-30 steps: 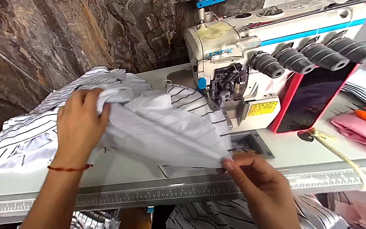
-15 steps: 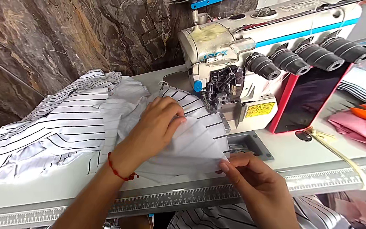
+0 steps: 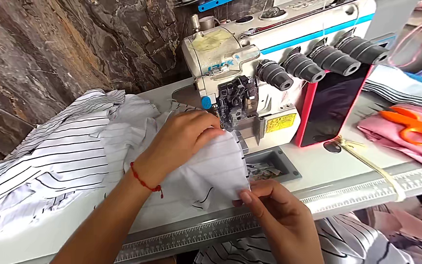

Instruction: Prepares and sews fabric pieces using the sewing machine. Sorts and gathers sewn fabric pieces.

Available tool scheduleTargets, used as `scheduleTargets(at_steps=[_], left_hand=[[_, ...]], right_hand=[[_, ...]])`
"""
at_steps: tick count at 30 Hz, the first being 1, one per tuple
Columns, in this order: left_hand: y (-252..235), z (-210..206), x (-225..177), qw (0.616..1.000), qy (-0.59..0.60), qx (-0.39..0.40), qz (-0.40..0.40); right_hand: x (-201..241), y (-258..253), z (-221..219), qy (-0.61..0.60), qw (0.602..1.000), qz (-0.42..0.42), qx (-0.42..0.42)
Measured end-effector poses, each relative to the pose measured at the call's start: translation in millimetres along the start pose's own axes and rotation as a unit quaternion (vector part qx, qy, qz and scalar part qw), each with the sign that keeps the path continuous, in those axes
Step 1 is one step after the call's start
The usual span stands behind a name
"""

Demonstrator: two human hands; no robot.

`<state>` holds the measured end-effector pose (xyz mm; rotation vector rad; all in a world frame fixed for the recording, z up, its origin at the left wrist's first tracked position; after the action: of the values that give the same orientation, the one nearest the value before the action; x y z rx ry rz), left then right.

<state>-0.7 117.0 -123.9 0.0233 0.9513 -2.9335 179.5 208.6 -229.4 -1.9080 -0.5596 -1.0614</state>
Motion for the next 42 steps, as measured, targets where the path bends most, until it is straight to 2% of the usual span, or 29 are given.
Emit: scheduleTargets(at_steps=[8,14,19,33,38,42], left_hand=[[-1.7,-4.2,4.6,0.999,0.029,0.012,0.043],[1.8,-0.8,-0.9,0.998,-0.018,0.024,0.047],[-1.0,1.7,-9.9,0.996,-0.083,0.027,0.036],[-1.9,2.9,-12.0,0.993,-0.071,0.039,0.09],[-1.4,-0.1,-45.8,0.98,-0.154,0.0,0.127],[8.2,-15.4,-78.5,0.964,-0.209,-0.043,0.155]], right_hand=[[-0.3,0.1,4.2,-0.021,0.999,-0.013,-0.029],[-2.1,3.2,3.8,-0.08,0.995,-0.05,-0.043],[-0.5,6.2,2.8,-0.078,0.995,-0.043,-0.036],[4.1,7.0,4.7,-0.086,0.993,-0.071,-0.036],[10.8,2.8,3.3,-0.057,0.987,-0.151,-0.004],[13.6,4.3,4.3,-0.057,0.987,-0.151,-0.001]])
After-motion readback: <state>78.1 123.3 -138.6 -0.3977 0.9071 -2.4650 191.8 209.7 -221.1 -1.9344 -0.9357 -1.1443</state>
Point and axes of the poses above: each hand's wrist, its own y-axis away from the middle knuckle, its own z-axis out of the back of the hand, x = y × z, the point moved 2 cm from there along -y, towards the middle knuckle
